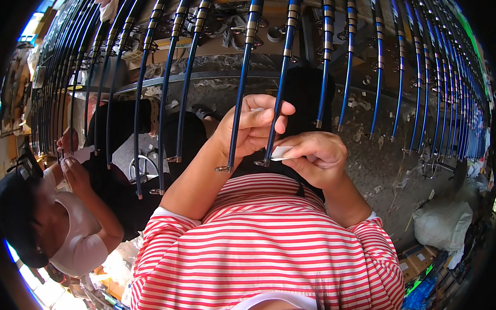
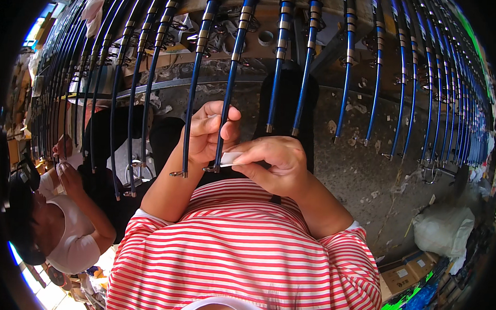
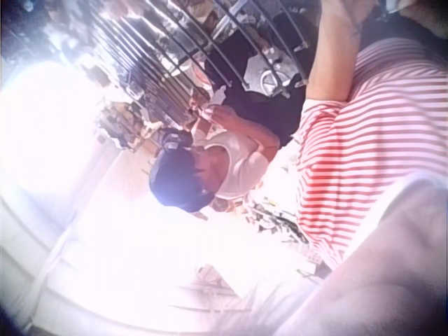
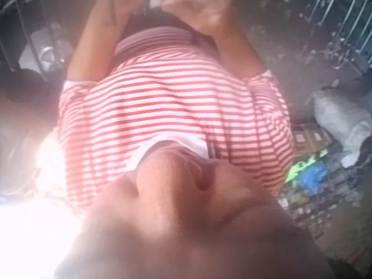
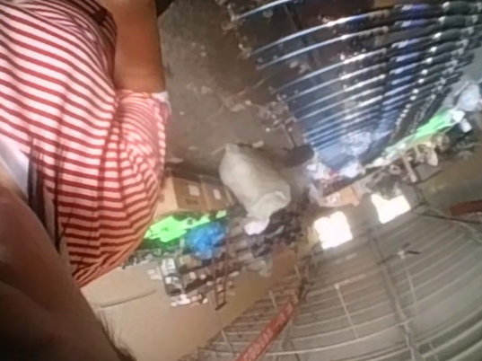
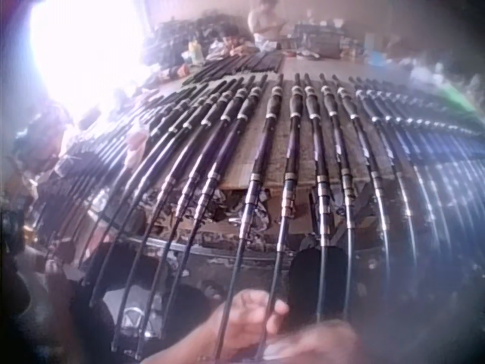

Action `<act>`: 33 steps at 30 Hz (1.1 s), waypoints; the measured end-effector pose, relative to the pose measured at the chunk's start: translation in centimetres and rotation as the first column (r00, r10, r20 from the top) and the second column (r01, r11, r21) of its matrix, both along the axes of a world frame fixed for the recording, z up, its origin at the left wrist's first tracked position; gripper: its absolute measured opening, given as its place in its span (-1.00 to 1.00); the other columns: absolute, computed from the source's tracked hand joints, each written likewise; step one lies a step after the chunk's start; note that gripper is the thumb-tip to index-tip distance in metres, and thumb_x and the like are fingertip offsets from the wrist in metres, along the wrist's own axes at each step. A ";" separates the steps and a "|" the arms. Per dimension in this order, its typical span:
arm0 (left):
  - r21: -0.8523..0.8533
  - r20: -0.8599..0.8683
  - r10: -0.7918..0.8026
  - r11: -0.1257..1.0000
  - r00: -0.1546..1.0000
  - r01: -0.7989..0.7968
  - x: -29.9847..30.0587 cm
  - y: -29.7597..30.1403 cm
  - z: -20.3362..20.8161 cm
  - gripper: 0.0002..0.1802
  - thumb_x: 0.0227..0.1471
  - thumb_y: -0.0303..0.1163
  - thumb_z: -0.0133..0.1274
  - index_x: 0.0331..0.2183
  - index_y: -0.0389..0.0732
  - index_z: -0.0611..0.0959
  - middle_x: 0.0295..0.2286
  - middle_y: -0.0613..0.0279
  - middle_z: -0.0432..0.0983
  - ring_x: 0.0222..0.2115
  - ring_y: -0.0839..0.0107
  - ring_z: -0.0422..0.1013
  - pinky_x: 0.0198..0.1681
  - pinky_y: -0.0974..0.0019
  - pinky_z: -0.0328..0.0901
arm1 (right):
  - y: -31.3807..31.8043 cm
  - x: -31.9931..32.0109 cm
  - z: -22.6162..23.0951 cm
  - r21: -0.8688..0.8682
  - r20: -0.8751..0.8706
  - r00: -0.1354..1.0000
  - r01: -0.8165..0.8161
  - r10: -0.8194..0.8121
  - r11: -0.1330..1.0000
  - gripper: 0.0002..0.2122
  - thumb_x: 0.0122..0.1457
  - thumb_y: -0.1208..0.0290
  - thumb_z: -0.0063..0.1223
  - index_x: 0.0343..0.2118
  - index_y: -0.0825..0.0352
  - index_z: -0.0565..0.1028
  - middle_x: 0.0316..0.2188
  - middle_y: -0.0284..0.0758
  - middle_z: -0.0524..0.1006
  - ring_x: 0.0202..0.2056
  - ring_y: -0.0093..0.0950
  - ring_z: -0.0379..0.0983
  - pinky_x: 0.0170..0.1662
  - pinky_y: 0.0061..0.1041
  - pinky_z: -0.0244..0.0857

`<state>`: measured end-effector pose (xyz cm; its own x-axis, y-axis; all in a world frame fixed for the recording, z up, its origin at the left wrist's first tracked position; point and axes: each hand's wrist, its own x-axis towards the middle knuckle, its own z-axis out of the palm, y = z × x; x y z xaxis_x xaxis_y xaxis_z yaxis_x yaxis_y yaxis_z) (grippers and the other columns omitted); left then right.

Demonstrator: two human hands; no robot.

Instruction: The person is applying small white pieces of adhesive tape to the metal guides of several blue fishing rods. They handle each rod by hand, securing the material around the guide before moving to the next rod in the row.

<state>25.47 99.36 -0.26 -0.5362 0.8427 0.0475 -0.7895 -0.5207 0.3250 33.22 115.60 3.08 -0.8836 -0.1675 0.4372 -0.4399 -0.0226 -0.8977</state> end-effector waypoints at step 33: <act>-0.122 -0.034 0.009 0.992 0.999 -0.013 -0.1 -0.1 0.6 -0.74 -0.11 -0.39 0.16 -0.35 -0.32 0.53 -0.56 0.07 0.46 -0.77 0.67 0.13 -0.76 0.64 -0.06 | 0.1 -0.2 0.4 0.011 0.023 0.999 -0.045 0.045 0.999 -0.92 -0.11 0.64 0.17 -0.53 0.37 0.49 -0.51 -0.17 0.56 -0.44 -0.39 0.55 -0.39 -0.56 0.43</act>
